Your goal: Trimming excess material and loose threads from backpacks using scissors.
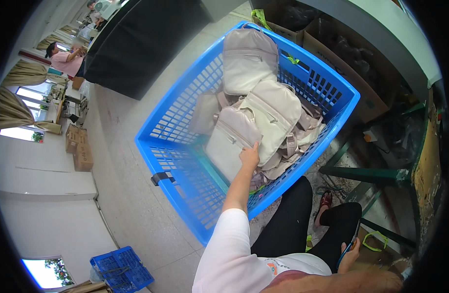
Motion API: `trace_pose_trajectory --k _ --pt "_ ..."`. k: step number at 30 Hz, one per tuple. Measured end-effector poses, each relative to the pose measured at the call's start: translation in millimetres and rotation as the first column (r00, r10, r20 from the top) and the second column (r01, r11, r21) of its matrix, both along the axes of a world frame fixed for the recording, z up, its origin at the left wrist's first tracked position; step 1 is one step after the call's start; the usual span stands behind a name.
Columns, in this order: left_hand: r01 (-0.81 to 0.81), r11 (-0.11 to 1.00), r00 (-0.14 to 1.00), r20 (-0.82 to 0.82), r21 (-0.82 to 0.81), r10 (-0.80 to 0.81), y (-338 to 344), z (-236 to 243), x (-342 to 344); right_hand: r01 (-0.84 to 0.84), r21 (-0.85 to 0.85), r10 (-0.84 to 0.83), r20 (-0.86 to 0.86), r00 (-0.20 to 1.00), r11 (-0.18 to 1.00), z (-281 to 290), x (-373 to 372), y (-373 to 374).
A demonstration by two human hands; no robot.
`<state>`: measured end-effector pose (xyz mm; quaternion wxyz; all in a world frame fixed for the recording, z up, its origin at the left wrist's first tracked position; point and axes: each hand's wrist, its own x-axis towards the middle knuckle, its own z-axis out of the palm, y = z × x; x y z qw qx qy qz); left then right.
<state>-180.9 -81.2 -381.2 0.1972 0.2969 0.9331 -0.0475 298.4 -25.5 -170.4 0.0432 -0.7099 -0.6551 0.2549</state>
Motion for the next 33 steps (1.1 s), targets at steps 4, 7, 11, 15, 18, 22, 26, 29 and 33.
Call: trace_pose_trajectory --k 4,7,11,15,18,22,26,29,33 --pt "0.044 0.999 0.992 -0.117 0.019 -0.041 3 -8 -1 0.012 0.001 -0.012 0.041 0.999 1.000 0 -4 4" --pt "0.141 0.981 0.973 -0.199 0.135 -0.113 11 -3 -2 0.021 -0.002 -0.021 0.029 0.999 1.000 -2 -6 6" --pt "0.312 0.932 0.940 -0.201 0.181 -0.276 23 4 3 0.051 -0.060 -0.047 0.071 0.996 0.997 -5 -7 7" --pt "0.231 0.971 0.956 -0.171 -0.059 -0.238 34 1 -1 0.022 -0.062 -0.021 0.021 1.000 0.998 -9 -3 8" --pt "0.208 0.978 0.960 -0.195 0.006 -0.203 36 -5 -3 -0.010 -0.034 0.010 -0.001 1.000 0.999 -12 1 7" --pt "0.211 0.977 0.957 -0.203 -0.005 -0.208 31 -8 -10 -0.055 0.080 0.060 -0.053 0.997 0.995 -14 1 5" --pt "0.215 0.973 0.963 -0.185 0.086 -0.197 8 6 -18 -0.044 0.031 0.046 -0.047 0.998 0.999 -11 0 6" --pt "0.164 0.968 0.951 -0.290 0.190 -0.105 -18 32 -24 -0.042 0.033 0.045 -0.087 0.995 0.999 -10 2 6" --pt "0.181 0.895 0.898 -0.439 0.407 0.018 -62 90 -35 -0.093 0.065 0.099 -0.105 0.989 0.994 -12 6 5"
